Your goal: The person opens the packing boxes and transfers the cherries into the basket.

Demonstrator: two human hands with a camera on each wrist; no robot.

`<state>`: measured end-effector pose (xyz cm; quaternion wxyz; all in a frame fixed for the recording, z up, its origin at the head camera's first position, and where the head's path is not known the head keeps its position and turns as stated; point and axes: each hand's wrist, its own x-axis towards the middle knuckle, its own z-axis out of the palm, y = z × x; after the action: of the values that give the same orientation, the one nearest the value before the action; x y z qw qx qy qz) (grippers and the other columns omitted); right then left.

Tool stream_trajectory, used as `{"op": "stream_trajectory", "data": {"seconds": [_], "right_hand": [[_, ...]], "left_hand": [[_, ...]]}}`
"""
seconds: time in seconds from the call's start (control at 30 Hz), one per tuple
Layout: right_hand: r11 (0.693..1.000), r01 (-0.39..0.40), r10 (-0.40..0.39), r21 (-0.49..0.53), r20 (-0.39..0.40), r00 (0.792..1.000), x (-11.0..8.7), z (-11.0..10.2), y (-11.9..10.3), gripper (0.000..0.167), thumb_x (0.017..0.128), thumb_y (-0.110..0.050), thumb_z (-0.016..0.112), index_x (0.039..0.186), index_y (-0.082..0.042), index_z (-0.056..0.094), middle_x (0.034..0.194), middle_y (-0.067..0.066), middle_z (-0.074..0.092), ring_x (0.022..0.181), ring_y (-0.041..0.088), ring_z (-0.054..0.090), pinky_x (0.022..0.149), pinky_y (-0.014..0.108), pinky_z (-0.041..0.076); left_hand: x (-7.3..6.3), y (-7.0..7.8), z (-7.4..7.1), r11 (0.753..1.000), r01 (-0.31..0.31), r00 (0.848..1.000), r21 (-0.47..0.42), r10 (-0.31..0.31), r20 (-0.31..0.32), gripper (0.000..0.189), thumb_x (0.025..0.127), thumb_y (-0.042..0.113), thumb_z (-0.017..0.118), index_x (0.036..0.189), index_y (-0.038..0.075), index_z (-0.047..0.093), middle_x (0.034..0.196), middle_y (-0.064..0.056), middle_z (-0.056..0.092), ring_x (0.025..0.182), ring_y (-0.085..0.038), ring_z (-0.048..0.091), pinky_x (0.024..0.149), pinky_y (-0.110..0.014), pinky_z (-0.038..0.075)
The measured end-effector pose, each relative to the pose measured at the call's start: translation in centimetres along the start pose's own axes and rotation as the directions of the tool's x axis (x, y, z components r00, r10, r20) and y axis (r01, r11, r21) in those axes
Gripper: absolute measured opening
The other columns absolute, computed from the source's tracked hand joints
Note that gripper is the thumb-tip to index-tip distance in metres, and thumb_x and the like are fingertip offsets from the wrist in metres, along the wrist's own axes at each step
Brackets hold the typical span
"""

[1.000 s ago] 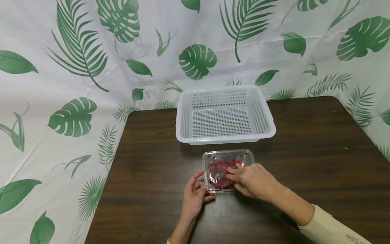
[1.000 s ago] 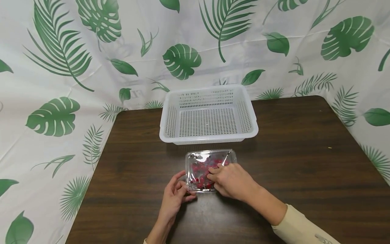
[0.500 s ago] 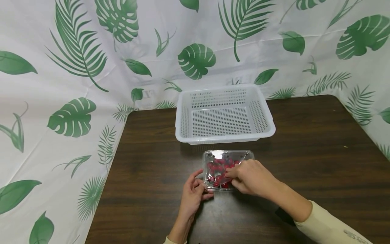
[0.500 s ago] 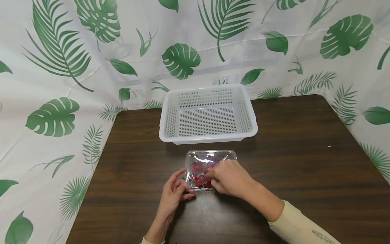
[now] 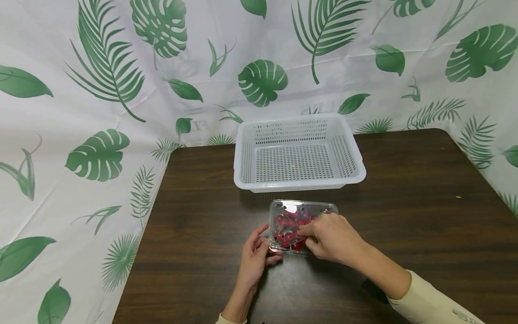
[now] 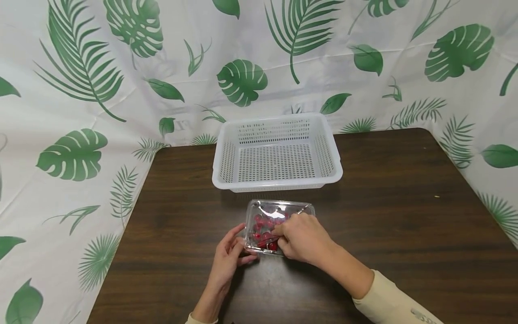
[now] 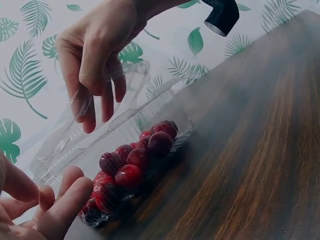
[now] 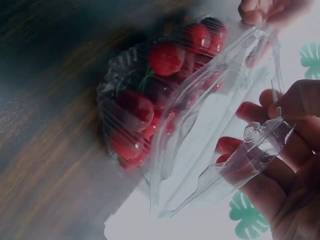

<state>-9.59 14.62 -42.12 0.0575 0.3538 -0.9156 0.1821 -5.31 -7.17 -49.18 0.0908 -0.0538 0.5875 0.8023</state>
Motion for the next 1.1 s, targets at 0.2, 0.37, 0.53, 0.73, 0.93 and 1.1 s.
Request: {"op": "stream_trajectory", "data": {"seconds": [0.2,0.37,0.53,0.73,0.93,1.1], "right_hand": [[0.999,0.028,-0.028,-0.031,-0.006,1.0,-0.1,0.1,-0.3,0.023,0.071,-0.012,0.072,0.092,-0.016,0.081,0.093,-0.001,0.075,0.063,0.009,0.063,0.046,0.027,0.049],[0.997,0.054,-0.055,-0.046,-0.021,0.998,-0.2,0.3,-0.3,0.022,0.072,-0.012,0.072,0.093,-0.015,0.081,0.096,0.001,0.075,0.077,0.018,0.071,0.049,0.032,0.054],[0.993,0.094,-0.097,-0.066,-0.038,0.995,-0.2,0.5,-0.1,0.021,0.071,-0.012,0.074,0.091,-0.016,0.08,0.093,0.0,0.075,0.069,0.015,0.068,0.049,0.032,0.054],[0.995,0.095,-0.096,-0.032,-0.039,0.995,0.3,0.1,0.1,0.018,0.07,-0.011,0.074,0.085,-0.02,0.078,0.064,-0.013,0.062,0.05,0.003,0.037,0.043,0.023,0.039],[0.999,0.022,-0.019,0.041,-0.071,0.997,0.7,-1.2,0.3,0.021,0.073,-0.007,0.071,0.087,-0.019,0.08,0.053,-0.017,0.05,0.046,-0.002,0.026,0.038,0.017,0.023],[0.999,-0.005,0.009,0.049,-0.072,0.997,1.0,-2.4,0.5,0.025,0.074,-0.005,0.069,0.09,-0.021,0.081,0.049,-0.019,0.045,0.043,-0.003,0.021,0.037,0.018,0.017]], "left_hand": [[-0.6,-0.7,0.6,1.0,-0.024,1.0,-0.015,0.024,-0.019,0.074,0.082,-0.013,0.062,0.149,0.0,0.035,0.099,-0.019,0.058,0.075,-0.019,0.069,0.07,-0.032,0.061],[-0.7,-1.1,1.3,0.998,-0.03,0.996,-0.06,0.025,-0.084,0.073,0.083,-0.013,0.067,0.148,0.002,0.038,0.101,-0.027,0.058,0.072,-0.019,0.069,0.069,-0.034,0.061],[-0.6,-1.0,1.6,0.995,-0.001,0.993,-0.097,-0.01,-0.114,0.073,0.082,-0.014,0.067,0.148,0.004,0.039,0.093,-0.02,0.059,0.071,-0.02,0.07,0.069,-0.033,0.061],[-0.3,-0.8,2.4,0.993,-0.006,0.984,-0.115,-0.015,-0.176,0.073,0.077,-0.017,0.064,0.145,0.003,0.042,0.078,-0.008,0.057,0.065,-0.019,0.069,0.063,-0.03,0.061],[-0.3,-0.8,2.4,0.994,0.008,0.98,-0.112,-0.03,-0.197,0.07,0.077,-0.017,0.063,0.142,0.001,0.045,0.072,-0.006,0.056,0.064,-0.018,0.069,0.062,-0.029,0.06],[-0.6,-0.7,2.0,0.992,0.032,0.98,-0.122,-0.055,-0.189,0.066,0.08,-0.015,0.064,0.141,0.002,0.048,0.068,-0.004,0.054,0.064,-0.019,0.069,0.063,-0.03,0.061]]}}
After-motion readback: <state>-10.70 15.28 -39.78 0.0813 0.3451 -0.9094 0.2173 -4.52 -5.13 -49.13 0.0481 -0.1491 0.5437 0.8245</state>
